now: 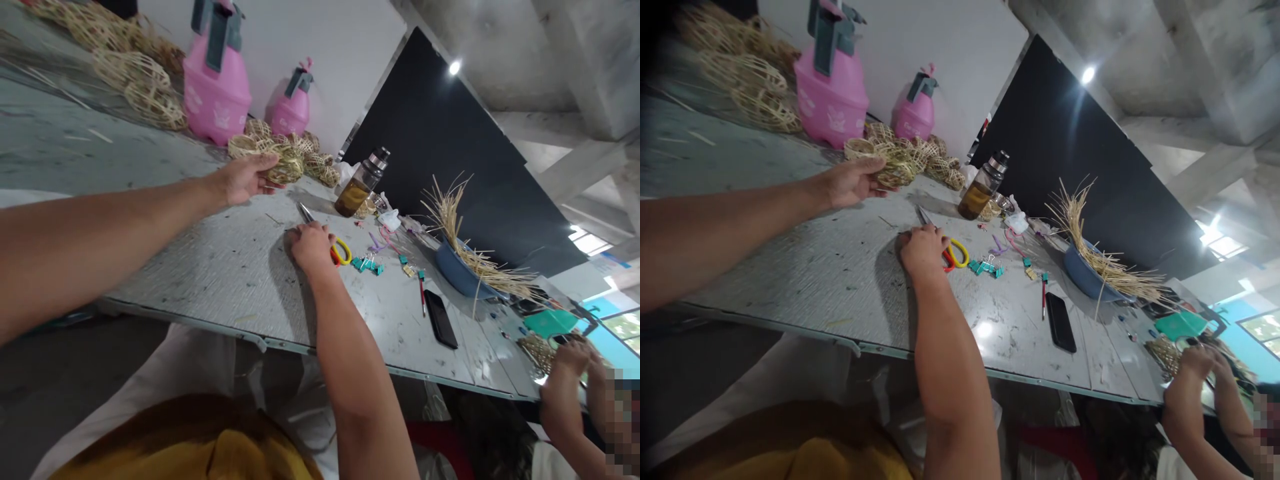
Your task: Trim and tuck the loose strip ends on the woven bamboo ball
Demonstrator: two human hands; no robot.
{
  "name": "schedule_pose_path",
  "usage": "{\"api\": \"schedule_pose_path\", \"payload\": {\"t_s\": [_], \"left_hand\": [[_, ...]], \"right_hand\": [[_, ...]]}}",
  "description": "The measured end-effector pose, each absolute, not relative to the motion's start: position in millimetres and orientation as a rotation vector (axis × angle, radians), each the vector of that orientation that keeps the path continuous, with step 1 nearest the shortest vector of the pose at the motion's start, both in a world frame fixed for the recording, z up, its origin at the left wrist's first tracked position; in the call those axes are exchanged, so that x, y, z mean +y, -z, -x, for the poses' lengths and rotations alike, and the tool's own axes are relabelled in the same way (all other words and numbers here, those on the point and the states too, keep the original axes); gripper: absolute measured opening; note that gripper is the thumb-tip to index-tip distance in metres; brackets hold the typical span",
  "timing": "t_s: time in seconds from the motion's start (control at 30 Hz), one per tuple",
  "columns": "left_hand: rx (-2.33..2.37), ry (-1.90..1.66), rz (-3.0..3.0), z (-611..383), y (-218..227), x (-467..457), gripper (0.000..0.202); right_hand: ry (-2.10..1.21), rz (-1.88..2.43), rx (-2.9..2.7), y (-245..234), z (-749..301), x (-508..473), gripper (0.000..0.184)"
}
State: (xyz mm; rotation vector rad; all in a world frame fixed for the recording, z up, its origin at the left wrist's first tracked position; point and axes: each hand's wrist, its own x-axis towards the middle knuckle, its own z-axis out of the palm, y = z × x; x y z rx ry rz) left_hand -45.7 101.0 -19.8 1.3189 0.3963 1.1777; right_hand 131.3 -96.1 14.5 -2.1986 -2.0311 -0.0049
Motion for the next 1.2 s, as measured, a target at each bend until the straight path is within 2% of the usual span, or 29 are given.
{"api": "schedule_pose_path", "payload": {"t_s": [0.13, 0.5, 0.73, 0.8, 0.87, 0.93, 1.0, 1.07, 1.2], "left_hand": [[0.327, -1.142, -1.314, 46, 24, 108, 0.044], [0.312, -1.167, -1.188, 53, 5, 92, 0.088], [0.416, -1.276, -1.062, 55, -9, 75, 0.085], [0.431, -1.288, -1.032, 55, -12, 73, 0.084], [0.447, -1.292, -1.002, 55, -15, 70, 0.082], [0.46, -1.295, -0.977, 55, -17, 66, 0.08], [0.467, -1.293, -0.965, 54, -19, 62, 0.076], [0.473, -1.275, -0.966, 53, -21, 56, 0.072], [0.474, -1.224, -0.968, 50, -23, 47, 0.072]], "right_hand": [[0.07, 2.189, -2.083, -3, -117, -97, 0.042], [0.022, 1.996, -2.178, 3, -107, -83, 0.052], [-0.114, 1.675, -2.39, 8, -90, -88, 0.043], [-0.24, 1.475, -2.463, 9, -78, -96, 0.032], [-0.515, 1.131, -2.586, 7, -65, -106, 0.02], [-0.957, 0.771, -2.6, 4, -57, -116, 0.027], [-1.195, 0.652, -2.4, 0, -58, -121, 0.038], [-1.102, 0.793, -2.13, -2, -67, -119, 0.041], [-0.666, 1.082, -1.649, 2, -98, -95, 0.037]]}}
